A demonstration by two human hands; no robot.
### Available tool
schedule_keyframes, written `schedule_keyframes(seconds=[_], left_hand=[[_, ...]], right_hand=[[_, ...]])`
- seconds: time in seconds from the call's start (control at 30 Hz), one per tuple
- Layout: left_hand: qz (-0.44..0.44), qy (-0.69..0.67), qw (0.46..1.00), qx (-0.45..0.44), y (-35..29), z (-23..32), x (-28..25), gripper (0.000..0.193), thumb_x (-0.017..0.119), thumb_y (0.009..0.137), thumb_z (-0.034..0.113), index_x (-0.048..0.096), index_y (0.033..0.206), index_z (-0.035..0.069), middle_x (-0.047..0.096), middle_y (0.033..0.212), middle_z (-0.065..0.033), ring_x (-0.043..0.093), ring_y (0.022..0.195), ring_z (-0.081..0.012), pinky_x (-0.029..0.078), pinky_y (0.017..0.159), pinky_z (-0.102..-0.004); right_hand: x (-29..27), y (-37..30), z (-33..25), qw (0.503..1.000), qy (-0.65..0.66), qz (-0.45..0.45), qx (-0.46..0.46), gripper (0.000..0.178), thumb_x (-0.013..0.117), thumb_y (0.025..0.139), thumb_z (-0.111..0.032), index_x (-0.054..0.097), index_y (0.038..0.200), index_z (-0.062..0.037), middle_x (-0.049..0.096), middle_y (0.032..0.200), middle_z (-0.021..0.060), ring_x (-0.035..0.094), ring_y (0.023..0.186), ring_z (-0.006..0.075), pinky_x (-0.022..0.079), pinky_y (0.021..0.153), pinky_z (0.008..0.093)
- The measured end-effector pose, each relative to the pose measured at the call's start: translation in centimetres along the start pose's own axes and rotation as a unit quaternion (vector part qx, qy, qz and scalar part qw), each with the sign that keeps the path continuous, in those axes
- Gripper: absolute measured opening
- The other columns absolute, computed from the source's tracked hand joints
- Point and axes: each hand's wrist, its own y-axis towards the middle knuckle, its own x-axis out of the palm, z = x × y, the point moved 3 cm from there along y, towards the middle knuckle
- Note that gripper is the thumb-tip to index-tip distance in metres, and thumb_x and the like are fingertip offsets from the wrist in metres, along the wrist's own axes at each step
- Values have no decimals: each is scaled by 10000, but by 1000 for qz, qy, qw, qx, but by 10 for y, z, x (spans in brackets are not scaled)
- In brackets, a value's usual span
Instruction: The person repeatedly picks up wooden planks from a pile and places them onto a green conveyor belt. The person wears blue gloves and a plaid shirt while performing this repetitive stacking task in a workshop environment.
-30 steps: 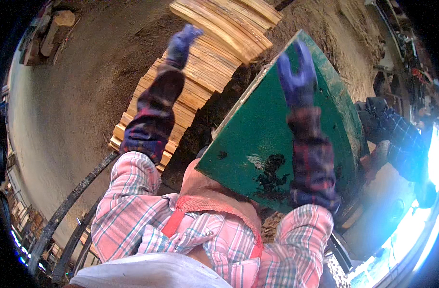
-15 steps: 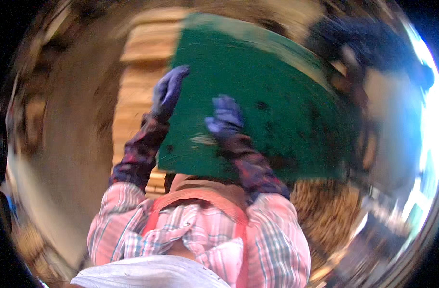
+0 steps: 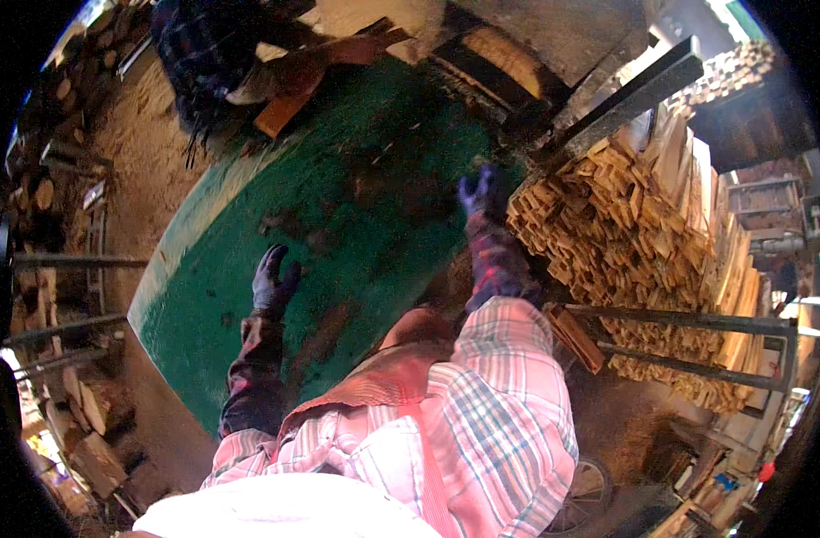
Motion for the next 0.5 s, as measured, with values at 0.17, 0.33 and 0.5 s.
schedule_keyframes(seconds=[0.17, 0.33, 0.5], left_hand=[[-115, 206, 964, -127, 65, 38, 58, 762, 611, 740, 500, 361, 1323, 78, 341, 1377, -192, 301, 1290, -335, 296, 1037, -408], [-307, 295, 873, -237, 97, 64, 86, 842, 594, 734, 527, 270, 1370, 81, 219, 1444, -175, 171, 1346, -348, 218, 1089, -403], [-363, 339, 828, -261, 101, 67, 87, 977, 700, 646, 485, 221, 1396, 83, 158, 1461, -198, 155, 1350, -367, 200, 1098, -407]], right_hand=[[-2, 163, 113, 967, -3, -104, 232, 779, 745, 681, -384, 415, 1306, -55, 412, 1339, 180, 453, 1191, 288, 426, 925, 394], [43, 306, 190, 916, 282, 65, 279, 840, 770, 668, -424, 410, 1302, -8, 456, 1304, 172, 480, 1154, 249, 426, 921, 360], [52, 354, 181, 962, 155, 13, 226, 934, 748, 615, -552, 422, 1297, -5, 503, 1264, 150, 505, 1106, 243, 420, 914, 358]])
